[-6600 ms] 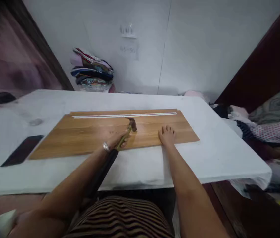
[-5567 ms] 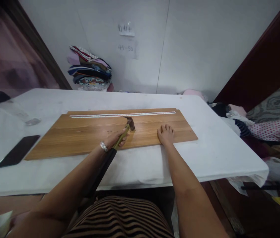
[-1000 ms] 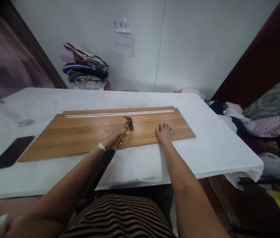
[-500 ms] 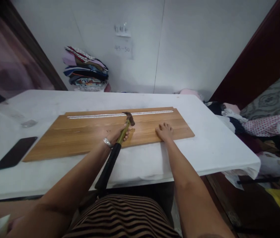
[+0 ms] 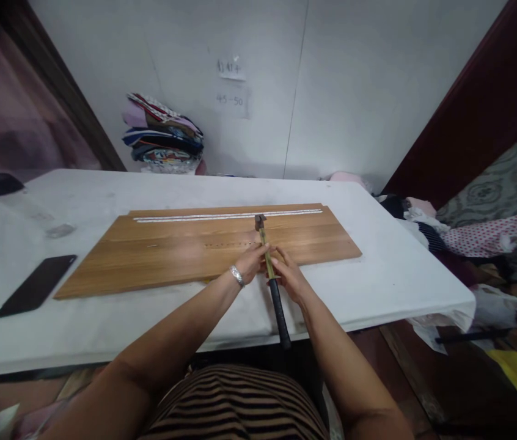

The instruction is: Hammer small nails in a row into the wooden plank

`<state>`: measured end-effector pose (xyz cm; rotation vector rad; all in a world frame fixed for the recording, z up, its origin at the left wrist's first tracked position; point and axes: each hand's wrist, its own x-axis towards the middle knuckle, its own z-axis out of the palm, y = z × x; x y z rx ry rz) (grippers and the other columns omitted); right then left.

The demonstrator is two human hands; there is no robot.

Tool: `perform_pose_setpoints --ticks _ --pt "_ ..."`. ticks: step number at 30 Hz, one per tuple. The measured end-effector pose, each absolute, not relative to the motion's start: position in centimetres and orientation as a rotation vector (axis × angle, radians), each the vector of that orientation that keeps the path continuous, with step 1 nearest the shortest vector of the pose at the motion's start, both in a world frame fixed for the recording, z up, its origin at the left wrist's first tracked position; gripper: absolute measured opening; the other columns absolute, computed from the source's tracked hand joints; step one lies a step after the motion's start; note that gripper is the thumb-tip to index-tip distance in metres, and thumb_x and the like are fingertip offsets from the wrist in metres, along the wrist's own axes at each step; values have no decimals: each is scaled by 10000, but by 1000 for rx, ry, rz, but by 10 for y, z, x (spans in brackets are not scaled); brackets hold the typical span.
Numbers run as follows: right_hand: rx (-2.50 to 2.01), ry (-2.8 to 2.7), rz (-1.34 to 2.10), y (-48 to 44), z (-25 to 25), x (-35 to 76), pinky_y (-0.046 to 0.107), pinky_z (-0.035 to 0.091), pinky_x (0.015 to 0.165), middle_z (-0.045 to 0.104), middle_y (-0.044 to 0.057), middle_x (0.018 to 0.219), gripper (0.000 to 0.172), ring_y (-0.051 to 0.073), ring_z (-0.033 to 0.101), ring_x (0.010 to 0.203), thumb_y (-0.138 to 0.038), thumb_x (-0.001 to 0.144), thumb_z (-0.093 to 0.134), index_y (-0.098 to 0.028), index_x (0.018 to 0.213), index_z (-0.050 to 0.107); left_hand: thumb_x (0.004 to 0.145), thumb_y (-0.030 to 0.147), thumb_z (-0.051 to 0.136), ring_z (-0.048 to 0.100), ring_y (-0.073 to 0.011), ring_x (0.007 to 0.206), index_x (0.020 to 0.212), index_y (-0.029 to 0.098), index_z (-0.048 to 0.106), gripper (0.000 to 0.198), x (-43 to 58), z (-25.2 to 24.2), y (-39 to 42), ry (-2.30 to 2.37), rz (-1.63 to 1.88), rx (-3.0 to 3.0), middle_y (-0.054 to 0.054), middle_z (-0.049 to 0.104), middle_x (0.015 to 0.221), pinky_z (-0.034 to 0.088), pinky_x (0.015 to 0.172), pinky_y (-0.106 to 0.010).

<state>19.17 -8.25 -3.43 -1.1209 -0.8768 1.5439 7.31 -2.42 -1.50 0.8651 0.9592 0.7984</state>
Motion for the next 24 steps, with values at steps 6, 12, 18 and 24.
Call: perform_pose_setpoints --ticks 6,12,18,24 --pt "-1101 -972 1512 -88 -32 183 211 312 340 467 -91 558 341 66 364 364 -439 714 745 -235 900 544 886 372 605 533 -104 533 729 182 605 247 61 -13 -39 886 649 992 -11 599 591 458 542 -227" --pt "-1066 -993 1645 -93 -31 164 199 283 328 450 -95 549 324 56 357 353 -413 716 746 -221 880 545 797 388 715 642 -139 725 842 135 705 258 12 -14 -33 830 559 1046 -89 722 809 494 669 -242" --pt "-1061 -904 1642 -72 -27 160 187 283 340 427 -129 542 485 65 373 357 -388 679 749 -236 1069 504 752 368 742 682 -216 948 1038 200 682 336 -41 -21 -7 1142 750 1229 -94 727 1041 525 841 -316" --pt "-1080 -870 1678 -63 -32 159 186 274 342 422 -133 550 453 62 368 363 -381 672 734 -240 1019 480 876 367 533 420 -326 1374 1235 186 621 411 -100 -33 40 1827 638 1942 -138 572 1392 286 1153 -450"
